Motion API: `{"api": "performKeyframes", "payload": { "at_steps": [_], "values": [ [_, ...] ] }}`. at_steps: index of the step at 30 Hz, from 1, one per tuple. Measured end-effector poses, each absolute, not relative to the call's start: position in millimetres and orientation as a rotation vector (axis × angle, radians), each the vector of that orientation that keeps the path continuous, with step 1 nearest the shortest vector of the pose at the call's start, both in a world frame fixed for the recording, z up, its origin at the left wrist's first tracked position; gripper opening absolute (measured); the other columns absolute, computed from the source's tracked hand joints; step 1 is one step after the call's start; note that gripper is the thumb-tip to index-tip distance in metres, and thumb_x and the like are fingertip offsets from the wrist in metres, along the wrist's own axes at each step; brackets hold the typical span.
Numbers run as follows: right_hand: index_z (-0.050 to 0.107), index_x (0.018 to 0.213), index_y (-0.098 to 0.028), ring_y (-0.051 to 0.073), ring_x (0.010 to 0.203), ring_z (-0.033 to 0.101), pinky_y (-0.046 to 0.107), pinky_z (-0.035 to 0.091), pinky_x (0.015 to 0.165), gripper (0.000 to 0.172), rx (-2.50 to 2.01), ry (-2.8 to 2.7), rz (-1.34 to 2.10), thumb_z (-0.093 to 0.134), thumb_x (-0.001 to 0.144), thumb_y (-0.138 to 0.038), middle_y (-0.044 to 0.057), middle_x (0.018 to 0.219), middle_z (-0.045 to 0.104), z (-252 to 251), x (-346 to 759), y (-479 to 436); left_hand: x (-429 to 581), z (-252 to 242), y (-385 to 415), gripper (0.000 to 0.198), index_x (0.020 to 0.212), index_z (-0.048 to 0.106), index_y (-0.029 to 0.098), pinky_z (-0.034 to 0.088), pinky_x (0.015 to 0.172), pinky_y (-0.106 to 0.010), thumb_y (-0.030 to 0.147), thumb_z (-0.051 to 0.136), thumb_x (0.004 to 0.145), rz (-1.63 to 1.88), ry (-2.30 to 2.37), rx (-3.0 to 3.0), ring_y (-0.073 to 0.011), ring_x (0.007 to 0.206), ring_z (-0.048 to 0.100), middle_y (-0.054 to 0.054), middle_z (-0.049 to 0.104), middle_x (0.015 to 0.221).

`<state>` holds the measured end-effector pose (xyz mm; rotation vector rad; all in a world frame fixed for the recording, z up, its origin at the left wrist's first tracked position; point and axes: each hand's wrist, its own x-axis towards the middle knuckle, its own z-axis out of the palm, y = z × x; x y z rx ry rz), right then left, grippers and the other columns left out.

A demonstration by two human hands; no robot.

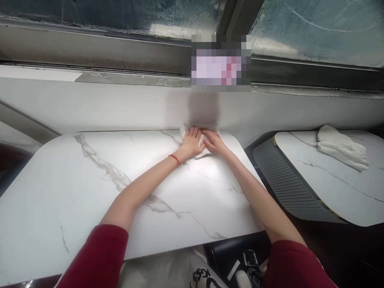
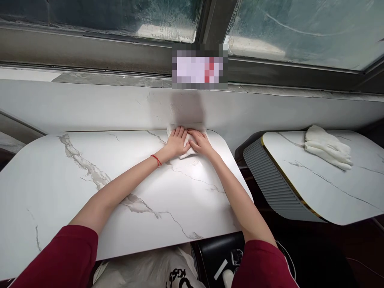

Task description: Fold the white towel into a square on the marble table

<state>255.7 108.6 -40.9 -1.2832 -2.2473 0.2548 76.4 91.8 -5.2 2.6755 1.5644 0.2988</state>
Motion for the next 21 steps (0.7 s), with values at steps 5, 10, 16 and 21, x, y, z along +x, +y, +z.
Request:
{"api": "performKeyframes", "payload": {
  "at_steps": [5, 10, 16, 21],
  "values": [
    [0.055, 0.142, -0.019, 0.031, 0.140, 0.050, 0.053, 0.037, 0.116, 0.055, -1.305, -2.221, 0.238, 0.040, 0.093, -0.036, 0.013, 0.152, 0.056, -43.5, 253.1, 107.4, 78.0, -6.0, 92.3, 0.070, 0.154, 0.038, -0.004, 0.022, 0.125, -0.048, 0.038, 0.038, 0.099, 0.274, 1.577, 2.671, -0.0352, 0.154, 0.029, -0.024, 0.035, 0.164],
    [0.055, 0.143, -0.017, 0.031, 0.141, 0.048, 0.053, 0.034, 0.118, 0.057, -1.388, -2.217, 0.207, 0.037, 0.092, -0.034, 0.014, 0.153, 0.054, -41.2, 244.1, 101.8, 76.5, -2.5, 87.9, 0.070, 0.155, 0.037, -0.005, 0.022, 0.126, -0.048, 0.036, 0.039, 0.099, 0.260, 1.585, 2.656, -0.0354, 0.154, 0.029, -0.025, 0.034, 0.164],
    [0.051, 0.147, -0.016, 0.029, 0.146, 0.044, 0.052, 0.033, 0.120, 0.057, -1.430, -2.285, 0.104, 0.036, 0.094, -0.031, 0.014, 0.157, 0.050, -37.4, 234.3, 75.6, 67.6, -2.5, 62.6, 0.067, 0.156, 0.036, -0.004, 0.022, 0.126, -0.049, 0.033, 0.036, 0.100, 0.243, 1.602, 2.696, -0.0333, 0.155, 0.029, -0.025, 0.032, 0.165],
    [0.047, 0.150, -0.015, 0.025, 0.150, 0.040, 0.048, 0.030, 0.122, 0.055, -1.447, -2.286, -0.038, 0.034, 0.098, -0.026, 0.014, 0.159, 0.048, -41.4, 220.9, 22.2, 55.4, -7.4, 22.0, 0.065, 0.156, 0.037, -0.003, 0.023, 0.126, -0.048, 0.032, 0.037, 0.101, 0.236, 1.549, 2.759, -0.0327, 0.156, 0.027, -0.025, 0.030, 0.165]
  ]
}}
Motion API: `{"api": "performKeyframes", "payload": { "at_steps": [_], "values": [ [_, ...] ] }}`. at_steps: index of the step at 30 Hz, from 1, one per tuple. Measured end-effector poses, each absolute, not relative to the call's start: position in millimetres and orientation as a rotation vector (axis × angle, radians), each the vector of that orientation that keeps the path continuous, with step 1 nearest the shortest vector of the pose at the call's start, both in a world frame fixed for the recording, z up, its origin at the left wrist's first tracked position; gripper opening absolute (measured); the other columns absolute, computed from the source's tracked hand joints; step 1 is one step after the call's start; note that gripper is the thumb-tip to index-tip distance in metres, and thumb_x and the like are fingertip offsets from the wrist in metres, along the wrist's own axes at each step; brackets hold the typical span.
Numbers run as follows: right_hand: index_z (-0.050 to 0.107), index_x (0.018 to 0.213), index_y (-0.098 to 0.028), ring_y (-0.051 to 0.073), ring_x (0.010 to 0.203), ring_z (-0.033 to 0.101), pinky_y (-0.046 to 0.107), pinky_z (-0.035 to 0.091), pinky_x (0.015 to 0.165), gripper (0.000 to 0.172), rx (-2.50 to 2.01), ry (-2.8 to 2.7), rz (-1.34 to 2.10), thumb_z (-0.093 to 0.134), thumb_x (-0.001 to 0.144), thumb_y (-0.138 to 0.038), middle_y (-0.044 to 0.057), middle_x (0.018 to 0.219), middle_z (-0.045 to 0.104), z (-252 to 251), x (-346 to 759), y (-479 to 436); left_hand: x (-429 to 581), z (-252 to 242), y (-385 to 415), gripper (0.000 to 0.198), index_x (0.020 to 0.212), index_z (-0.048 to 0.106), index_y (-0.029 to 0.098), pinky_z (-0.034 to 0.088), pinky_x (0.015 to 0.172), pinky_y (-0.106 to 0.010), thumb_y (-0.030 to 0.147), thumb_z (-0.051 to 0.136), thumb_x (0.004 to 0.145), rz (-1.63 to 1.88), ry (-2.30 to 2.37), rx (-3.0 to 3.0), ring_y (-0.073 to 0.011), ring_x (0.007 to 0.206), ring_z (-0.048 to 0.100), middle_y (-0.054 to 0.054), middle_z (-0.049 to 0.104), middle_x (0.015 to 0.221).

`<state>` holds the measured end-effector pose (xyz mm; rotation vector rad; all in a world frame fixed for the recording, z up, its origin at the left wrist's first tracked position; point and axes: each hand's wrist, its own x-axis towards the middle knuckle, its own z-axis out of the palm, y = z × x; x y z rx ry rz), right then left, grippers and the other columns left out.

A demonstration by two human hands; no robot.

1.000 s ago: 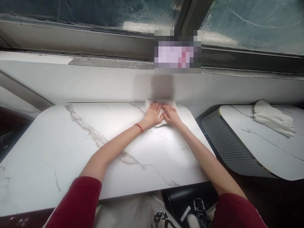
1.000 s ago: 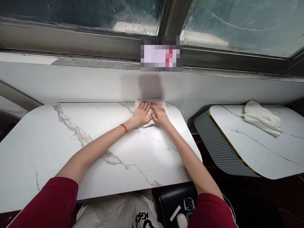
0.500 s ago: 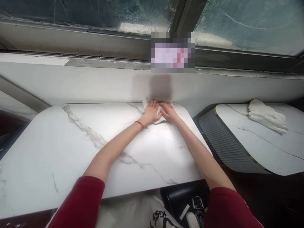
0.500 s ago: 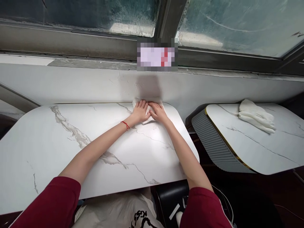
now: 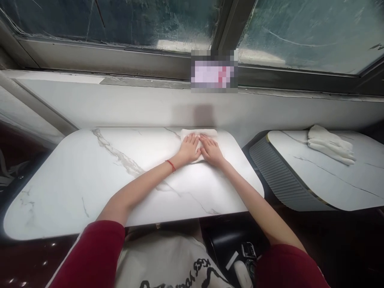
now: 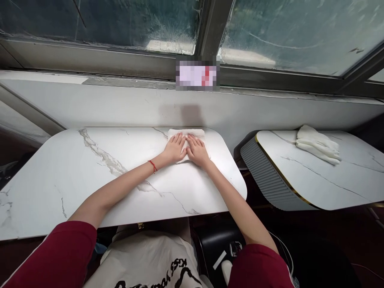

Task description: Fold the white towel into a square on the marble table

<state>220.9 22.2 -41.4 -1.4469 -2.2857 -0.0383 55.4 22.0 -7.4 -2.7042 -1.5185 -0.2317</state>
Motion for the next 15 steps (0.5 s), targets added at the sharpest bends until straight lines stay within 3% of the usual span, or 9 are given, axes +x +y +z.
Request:
{"api": "performKeyframes", "payload": {
  "at_steps": [8, 15],
  "values": [
    [0.041, 0.157, -0.015, 0.026, 0.151, 0.039, 0.048, 0.031, 0.122, 0.056, -1.457, -2.234, -0.183, 0.030, 0.102, -0.024, 0.014, 0.159, 0.047, -45.5, 199.8, -87.9, 31.4, -10.9, -67.1, 0.065, 0.154, 0.040, -0.005, 0.027, 0.125, -0.051, 0.033, 0.037, 0.101, -0.257, -1.328, -2.745, -0.0373, 0.155, 0.029, -0.028, 0.032, 0.163],
    [0.003, 0.168, -0.017, 0.030, 0.155, 0.032, 0.055, 0.035, 0.121, 0.074, -1.350, -2.345, -0.179, 0.033, 0.101, -0.021, 0.016, 0.165, 0.037, -34.9, 186.9, -174.7, 34.1, -17.6, -159.9, 0.064, 0.151, 0.046, -0.004, 0.033, 0.124, -0.053, 0.027, 0.043, 0.095, -0.097, -1.375, -2.638, -0.0395, 0.152, 0.034, -0.025, 0.043, 0.159]
  ]
}}
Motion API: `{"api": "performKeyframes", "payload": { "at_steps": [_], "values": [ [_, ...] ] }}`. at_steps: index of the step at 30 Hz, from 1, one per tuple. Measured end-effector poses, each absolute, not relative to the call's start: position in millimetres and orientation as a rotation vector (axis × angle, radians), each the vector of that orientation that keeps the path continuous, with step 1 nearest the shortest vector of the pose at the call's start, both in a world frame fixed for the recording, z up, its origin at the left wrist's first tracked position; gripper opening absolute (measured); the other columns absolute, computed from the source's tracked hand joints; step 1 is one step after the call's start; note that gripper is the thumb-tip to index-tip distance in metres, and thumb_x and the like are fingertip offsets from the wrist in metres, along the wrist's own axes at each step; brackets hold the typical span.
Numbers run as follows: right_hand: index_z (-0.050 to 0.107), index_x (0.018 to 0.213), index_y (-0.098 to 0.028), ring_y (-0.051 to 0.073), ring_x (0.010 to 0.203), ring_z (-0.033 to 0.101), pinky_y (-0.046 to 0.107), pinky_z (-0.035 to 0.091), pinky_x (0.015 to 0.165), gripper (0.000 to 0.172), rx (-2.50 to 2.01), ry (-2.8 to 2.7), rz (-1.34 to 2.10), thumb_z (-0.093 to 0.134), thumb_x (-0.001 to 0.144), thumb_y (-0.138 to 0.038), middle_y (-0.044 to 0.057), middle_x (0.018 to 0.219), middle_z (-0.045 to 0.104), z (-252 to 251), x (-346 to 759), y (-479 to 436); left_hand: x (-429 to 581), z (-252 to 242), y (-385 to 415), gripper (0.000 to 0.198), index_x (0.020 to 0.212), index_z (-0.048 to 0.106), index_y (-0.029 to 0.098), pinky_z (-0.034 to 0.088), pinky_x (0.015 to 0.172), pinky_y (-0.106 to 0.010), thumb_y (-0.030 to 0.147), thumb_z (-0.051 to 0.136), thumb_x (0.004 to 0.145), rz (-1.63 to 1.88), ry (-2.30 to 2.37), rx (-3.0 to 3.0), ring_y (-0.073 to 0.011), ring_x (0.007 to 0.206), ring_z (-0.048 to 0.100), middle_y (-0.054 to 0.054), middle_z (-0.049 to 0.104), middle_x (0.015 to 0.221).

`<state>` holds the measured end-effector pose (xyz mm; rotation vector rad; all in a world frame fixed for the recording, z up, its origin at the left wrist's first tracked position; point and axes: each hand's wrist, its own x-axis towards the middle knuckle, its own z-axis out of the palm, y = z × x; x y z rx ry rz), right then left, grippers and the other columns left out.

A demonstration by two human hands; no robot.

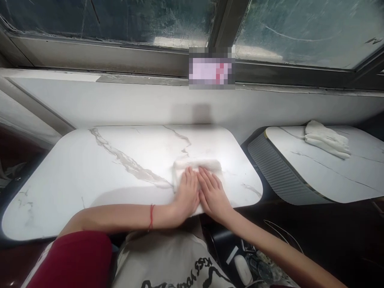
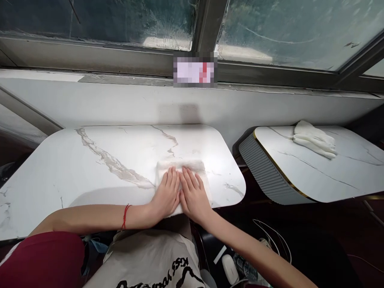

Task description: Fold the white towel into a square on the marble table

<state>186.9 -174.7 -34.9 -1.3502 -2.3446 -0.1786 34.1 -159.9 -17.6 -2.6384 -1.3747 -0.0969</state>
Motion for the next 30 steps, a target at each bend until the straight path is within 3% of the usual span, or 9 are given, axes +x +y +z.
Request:
{"api": "performKeyframes", "payload": {
  "at_steps": [4, 12, 20, 30],
  "values": [
    [-0.006, 0.168, -0.020, 0.030, 0.155, 0.031, 0.056, 0.038, 0.119, 0.080, -1.344, -2.370, -0.132, 0.035, 0.100, -0.021, 0.014, 0.166, 0.035, -29.9, 184.1, -190.8, 32.7, -18.6, -177.4, 0.066, 0.152, 0.050, 0.002, 0.037, 0.122, -0.055, 0.029, 0.046, 0.092, -0.037, -1.363, -2.654, -0.0390, 0.152, 0.035, -0.021, 0.045, 0.159],
    [0.000, 0.168, -0.019, 0.032, 0.153, 0.035, 0.057, 0.038, 0.118, 0.078, -1.358, -2.358, -0.125, 0.035, 0.098, -0.021, 0.016, 0.166, 0.035, -31.3, 184.5, -177.6, 25.0, -20.9, -158.1, 0.070, 0.154, 0.044, -0.001, 0.032, 0.125, -0.055, 0.033, 0.047, 0.092, -0.220, -1.350, -2.766, -0.0400, 0.154, 0.030, -0.024, 0.041, 0.160],
    [0.022, 0.164, -0.017, 0.031, 0.151, 0.039, 0.054, 0.034, 0.118, 0.063, -1.390, -2.308, -0.196, 0.030, 0.102, -0.024, 0.017, 0.161, 0.043, -38.7, 179.1, -111.3, 12.2, -9.7, -86.1, 0.066, 0.153, 0.040, -0.007, 0.030, 0.124, -0.049, 0.032, 0.038, 0.100, -0.194, -1.282, -2.794, -0.0381, 0.154, 0.031, -0.028, 0.035, 0.162],
    [0.039, 0.158, -0.015, 0.030, 0.150, 0.038, 0.051, 0.028, 0.120, 0.059, -1.404, -2.308, -0.121, 0.030, 0.100, -0.025, 0.016, 0.160, 0.046, -44.2, 153.7, -11.0, -15.9, -16.3, -0.2, 0.064, 0.154, 0.041, -0.002, 0.026, 0.127, -0.046, 0.033, 0.039, 0.101, -0.304, -1.430, -2.752, -0.0321, 0.156, 0.028, -0.024, 0.032, 0.164]
  ]
}}
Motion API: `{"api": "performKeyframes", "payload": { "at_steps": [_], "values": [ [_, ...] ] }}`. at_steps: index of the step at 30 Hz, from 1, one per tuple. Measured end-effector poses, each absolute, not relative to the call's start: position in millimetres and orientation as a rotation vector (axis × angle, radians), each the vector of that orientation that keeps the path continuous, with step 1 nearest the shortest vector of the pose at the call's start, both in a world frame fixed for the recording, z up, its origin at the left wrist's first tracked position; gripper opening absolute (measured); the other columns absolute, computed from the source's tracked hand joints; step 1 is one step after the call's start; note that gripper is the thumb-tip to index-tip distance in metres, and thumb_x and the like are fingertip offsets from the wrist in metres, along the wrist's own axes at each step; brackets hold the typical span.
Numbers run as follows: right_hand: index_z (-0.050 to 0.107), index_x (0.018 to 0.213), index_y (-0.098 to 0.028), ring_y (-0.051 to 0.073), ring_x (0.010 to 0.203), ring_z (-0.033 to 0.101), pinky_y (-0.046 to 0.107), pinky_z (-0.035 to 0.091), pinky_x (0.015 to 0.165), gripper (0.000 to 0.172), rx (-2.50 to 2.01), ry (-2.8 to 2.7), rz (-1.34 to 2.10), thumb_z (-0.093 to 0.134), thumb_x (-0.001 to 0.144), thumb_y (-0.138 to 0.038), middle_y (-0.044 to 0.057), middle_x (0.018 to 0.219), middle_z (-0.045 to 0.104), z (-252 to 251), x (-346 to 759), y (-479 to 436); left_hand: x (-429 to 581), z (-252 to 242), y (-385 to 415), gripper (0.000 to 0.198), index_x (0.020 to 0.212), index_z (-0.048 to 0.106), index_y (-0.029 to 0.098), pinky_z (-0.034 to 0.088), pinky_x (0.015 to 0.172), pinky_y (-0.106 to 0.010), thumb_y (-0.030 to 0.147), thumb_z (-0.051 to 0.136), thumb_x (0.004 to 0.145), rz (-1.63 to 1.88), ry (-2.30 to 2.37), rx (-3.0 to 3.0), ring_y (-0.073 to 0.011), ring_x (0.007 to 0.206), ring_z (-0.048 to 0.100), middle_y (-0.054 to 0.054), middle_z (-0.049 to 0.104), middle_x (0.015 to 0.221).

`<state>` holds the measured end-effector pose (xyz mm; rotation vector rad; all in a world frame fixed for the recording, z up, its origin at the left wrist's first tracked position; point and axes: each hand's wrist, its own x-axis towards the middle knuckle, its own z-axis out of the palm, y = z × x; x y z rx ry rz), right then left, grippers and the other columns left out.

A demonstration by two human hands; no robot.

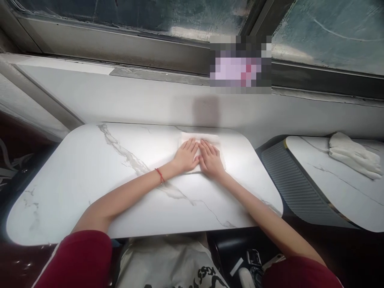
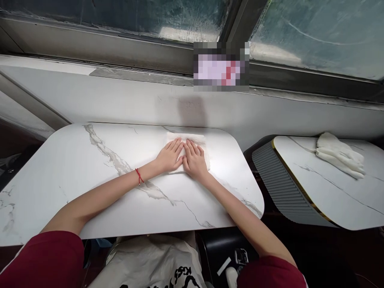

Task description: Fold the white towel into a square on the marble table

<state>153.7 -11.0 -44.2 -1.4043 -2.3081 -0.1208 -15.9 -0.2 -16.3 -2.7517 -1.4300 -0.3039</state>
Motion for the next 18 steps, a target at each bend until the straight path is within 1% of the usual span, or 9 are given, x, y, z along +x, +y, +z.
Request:
{"api": "performKeyframes", "payload": {
  "at_steps": [2, 6, 11, 18],
  "values": [
    [0.040, 0.157, -0.016, 0.029, 0.150, 0.038, 0.050, 0.028, 0.121, 0.059, -1.390, -2.301, -0.107, 0.031, 0.100, -0.025, 0.015, 0.160, 0.046, -43.4, 148.5, 3.9, -20.4, -16.5, 12.7, 0.064, 0.154, 0.041, -0.003, 0.025, 0.127, -0.045, 0.034, 0.039, 0.101, -0.313, -1.452, -2.733, -0.0319, 0.156, 0.028, -0.024, 0.033, 0.164],
    [0.045, 0.153, -0.014, 0.028, 0.150, 0.038, 0.048, 0.026, 0.122, 0.056, -1.394, -2.300, -0.090, 0.031, 0.100, -0.025, 0.015, 0.160, 0.047, -42.7, 139.5, 28.3, -28.6, -17.4, 34.5, 0.064, 0.153, 0.041, -0.004, 0.023, 0.127, -0.044, 0.033, 0.039, 0.101, -0.332, -1.479, -2.705, -0.0323, 0.155, 0.030, -0.025, 0.034, 0.164],
    [0.049, 0.150, -0.013, 0.027, 0.148, 0.041, 0.047, 0.027, 0.121, 0.055, -1.398, -2.282, -0.081, 0.032, 0.099, -0.026, 0.014, 0.158, 0.049, -40.8, 129.2, 52.8, -36.2, -17.7, 56.5, 0.061, 0.152, 0.044, -0.002, 0.027, 0.126, -0.047, 0.033, 0.041, 0.101, -0.401, -1.499, -2.671, -0.0321, 0.153, 0.034, -0.025, 0.038, 0.162],
    [0.054, 0.145, -0.010, 0.028, 0.143, 0.045, 0.045, 0.027, 0.120, 0.054, -1.415, -2.289, -0.043, 0.033, 0.097, -0.025, 0.015, 0.154, 0.053, -35.3, 123.9, 73.9, -40.8, -16.0, 74.7, 0.061, 0.151, 0.044, -0.001, 0.026, 0.126, -0.043, 0.033, 0.040, 0.101, -0.369, -1.533, -2.651, -0.0309, 0.152, 0.036, -0.022, 0.041, 0.161]
  ]
}}
